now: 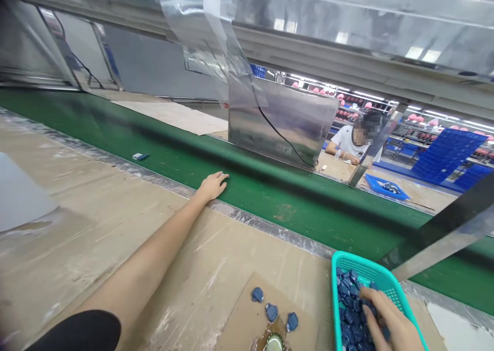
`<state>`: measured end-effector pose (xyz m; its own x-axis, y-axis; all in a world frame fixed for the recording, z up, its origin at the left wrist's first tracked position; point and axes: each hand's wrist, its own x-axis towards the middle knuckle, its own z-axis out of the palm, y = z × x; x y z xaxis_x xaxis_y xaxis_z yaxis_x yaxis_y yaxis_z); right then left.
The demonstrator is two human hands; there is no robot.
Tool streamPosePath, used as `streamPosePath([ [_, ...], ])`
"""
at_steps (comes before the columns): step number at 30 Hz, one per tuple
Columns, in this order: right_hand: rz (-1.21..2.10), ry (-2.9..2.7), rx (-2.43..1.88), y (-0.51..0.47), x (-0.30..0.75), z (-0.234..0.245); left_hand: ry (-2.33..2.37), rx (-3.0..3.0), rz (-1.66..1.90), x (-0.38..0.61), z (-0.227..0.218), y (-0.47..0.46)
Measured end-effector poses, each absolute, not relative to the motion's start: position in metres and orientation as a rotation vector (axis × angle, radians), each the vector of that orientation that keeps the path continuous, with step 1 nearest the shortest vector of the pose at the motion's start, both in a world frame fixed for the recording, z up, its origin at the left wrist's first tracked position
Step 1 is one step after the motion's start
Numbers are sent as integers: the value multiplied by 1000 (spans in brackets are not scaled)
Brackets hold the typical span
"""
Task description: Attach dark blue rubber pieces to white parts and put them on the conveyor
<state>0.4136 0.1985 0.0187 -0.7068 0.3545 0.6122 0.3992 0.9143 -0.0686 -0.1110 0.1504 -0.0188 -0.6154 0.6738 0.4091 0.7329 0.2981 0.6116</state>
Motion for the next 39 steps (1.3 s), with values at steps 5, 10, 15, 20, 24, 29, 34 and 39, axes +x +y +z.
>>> streamPosePath([
  [5, 383, -2422, -870, 195, 414, 20, -2504, -1254, -1527, -101, -17, 146],
  [10, 822, -2134, -1036, 196, 418, 18, -2436, -965, -2014, -58, 7, 138],
  [15, 1206, -1954, -1040, 195, 420, 26, -2441, -898, -2565, 8, 37, 104],
  [20, 1407, -1631, -897, 180, 408, 42, -2457, -1239, -3207, 78, 49, 46],
  [24, 1511, -1645, -804, 150, 379, 51, -2665, -1725, -3118, 112, 39, 26],
  [29, 1308, -2179, -610, 109, 343, 40, -2760, -2136, -2512, 121, 31, 25],
  [34, 701, -2665, -367, 93, 334, 13, -2599, -2297, -2450, 122, 30, 24],
  [39, 468, -2778, -353, 97, 337, -5, -2606, -2331, -2542, 124, 25, 24],
])
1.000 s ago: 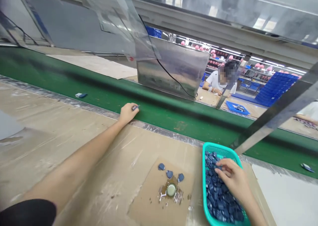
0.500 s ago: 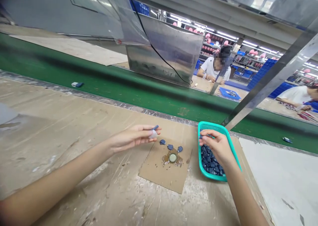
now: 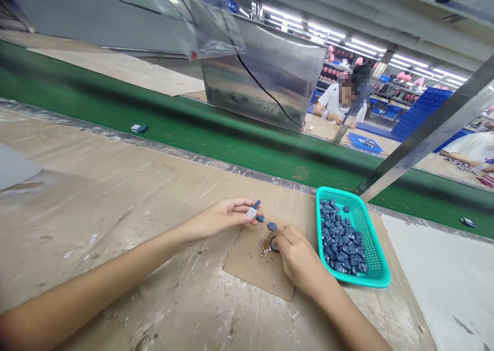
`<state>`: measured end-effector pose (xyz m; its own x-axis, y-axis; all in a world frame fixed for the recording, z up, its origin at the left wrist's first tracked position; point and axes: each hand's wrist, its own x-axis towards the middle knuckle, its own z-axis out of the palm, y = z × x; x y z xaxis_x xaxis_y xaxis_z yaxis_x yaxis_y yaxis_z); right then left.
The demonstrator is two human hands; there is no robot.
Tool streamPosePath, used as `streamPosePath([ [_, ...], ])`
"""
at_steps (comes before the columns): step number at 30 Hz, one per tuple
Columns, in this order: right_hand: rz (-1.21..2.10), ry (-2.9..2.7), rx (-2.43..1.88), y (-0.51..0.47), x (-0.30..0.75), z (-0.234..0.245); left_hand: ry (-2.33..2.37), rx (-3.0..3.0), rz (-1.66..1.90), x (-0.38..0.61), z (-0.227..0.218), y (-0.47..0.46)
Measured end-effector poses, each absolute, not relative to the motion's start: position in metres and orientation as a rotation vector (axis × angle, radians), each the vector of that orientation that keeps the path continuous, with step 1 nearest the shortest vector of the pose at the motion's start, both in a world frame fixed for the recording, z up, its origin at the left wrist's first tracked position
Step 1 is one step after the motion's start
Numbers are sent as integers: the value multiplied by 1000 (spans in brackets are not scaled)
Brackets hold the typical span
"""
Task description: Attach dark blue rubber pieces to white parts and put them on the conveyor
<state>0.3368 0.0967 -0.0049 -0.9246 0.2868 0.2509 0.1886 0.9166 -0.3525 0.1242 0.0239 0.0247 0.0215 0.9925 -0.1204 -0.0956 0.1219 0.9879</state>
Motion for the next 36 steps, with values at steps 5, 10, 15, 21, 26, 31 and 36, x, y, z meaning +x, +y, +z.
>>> streamPosePath([
  [5, 423, -2801, -342, 94, 334, -3, 1230, 1028, 1145, 132, 20, 22],
  [10, 545, -2690, -383, 92, 334, 4, 1419, 1269, 1133, 141, 17, 17],
  [15, 1289, -2083, -620, 92, 336, 21, 1548, 1898, 1239, 149, 18, 6],
  [21, 1728, -1643, -714, 85, 330, 28, 1552, 2161, 1206, 155, 18, -2],
  [26, 1654, -1710, -718, 76, 328, 27, 1499, 2183, 1182, 158, 20, -4],
  [31, 1457, -1831, -736, 67, 329, 23, 1513, 2223, 1220, 159, 22, -8],
  [36, 1442, -1815, -725, 63, 328, 19, 1560, 2321, 1281, 159, 22, -9],
])
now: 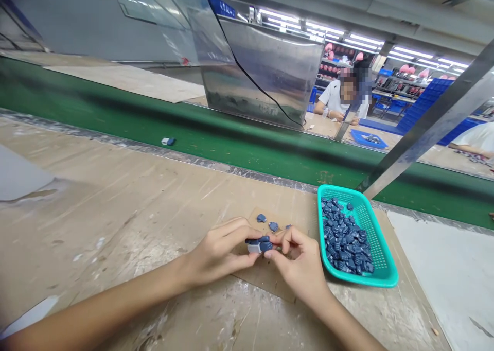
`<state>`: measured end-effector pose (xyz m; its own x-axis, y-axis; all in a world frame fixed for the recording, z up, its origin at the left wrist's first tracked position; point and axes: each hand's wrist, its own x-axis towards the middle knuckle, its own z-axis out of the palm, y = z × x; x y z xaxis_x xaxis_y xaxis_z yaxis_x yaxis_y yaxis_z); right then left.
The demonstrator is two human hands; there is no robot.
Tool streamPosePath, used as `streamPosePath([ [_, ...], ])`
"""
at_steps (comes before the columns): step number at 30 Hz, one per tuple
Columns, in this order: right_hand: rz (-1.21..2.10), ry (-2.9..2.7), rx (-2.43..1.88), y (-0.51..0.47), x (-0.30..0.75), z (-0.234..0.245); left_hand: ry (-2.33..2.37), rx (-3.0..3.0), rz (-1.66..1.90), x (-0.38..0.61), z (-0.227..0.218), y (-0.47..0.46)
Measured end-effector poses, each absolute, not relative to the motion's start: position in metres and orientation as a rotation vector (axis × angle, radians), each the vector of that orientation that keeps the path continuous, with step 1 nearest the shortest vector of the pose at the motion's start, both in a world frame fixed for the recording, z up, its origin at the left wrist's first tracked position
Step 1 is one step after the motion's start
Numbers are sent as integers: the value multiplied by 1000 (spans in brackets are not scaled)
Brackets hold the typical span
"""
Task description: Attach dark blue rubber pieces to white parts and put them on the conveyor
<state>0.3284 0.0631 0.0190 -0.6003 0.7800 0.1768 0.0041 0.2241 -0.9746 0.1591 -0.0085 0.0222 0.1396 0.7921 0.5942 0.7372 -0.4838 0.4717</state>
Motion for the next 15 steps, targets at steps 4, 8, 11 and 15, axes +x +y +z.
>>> streamPosePath([
  [4, 1587, -1762, -635, 68, 331, 27, 1512, 2424, 1392, 161, 23, -7],
  [8, 1933, -1660, -465, 75, 336, 36, 1505, 2507, 1463, 164, 29, -8],
  [11, 2192, -1583, -442, 76, 337, 36, 1460, 2551, 1502, 168, 36, -11],
  [15, 2514, -1431, -323, 68, 336, 32, 1312, 2603, 1543, 174, 42, -17],
])
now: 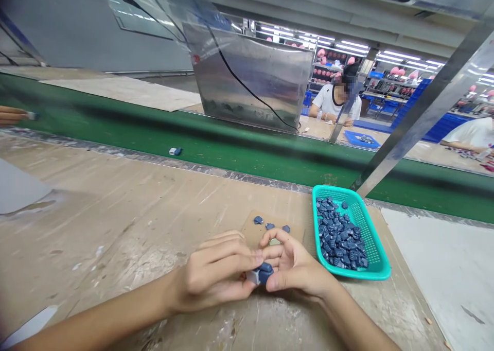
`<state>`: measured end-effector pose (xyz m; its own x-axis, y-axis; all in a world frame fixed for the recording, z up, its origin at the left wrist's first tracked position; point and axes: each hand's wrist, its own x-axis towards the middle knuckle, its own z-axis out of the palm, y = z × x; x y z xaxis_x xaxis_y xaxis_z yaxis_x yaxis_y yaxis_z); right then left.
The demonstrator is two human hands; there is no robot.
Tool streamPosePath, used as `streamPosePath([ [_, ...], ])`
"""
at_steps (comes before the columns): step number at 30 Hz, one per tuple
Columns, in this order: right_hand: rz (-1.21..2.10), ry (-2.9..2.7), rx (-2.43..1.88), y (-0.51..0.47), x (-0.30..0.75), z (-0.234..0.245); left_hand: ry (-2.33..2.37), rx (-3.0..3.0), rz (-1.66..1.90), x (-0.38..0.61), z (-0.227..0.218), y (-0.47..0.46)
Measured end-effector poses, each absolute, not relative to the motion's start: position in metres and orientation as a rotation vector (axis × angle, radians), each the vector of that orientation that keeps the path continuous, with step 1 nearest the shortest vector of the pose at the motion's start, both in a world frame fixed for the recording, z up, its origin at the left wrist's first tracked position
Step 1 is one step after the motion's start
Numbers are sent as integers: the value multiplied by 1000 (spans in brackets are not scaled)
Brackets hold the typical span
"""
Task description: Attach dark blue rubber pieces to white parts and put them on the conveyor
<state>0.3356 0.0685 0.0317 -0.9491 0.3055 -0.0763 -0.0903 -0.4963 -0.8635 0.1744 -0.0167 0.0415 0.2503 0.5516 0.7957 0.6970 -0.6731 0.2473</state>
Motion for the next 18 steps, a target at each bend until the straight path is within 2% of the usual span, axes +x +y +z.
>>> streamPosePath([
  [7, 2585, -1111, -170, 50, 330, 25, -1034, -2402, -1449, 181, 43, -27],
  [13, 2495, -1365, -133, 50, 328, 32, -1256, -2478, -1521, 179, 56, -36],
  [15, 2199, -1738, -222, 61, 332, 43, -1397, -2592, -1480, 168, 59, -25],
  [18, 1264, -2332, -566, 93, 353, 59, -1669, -2660, -1129, 141, 56, 20],
])
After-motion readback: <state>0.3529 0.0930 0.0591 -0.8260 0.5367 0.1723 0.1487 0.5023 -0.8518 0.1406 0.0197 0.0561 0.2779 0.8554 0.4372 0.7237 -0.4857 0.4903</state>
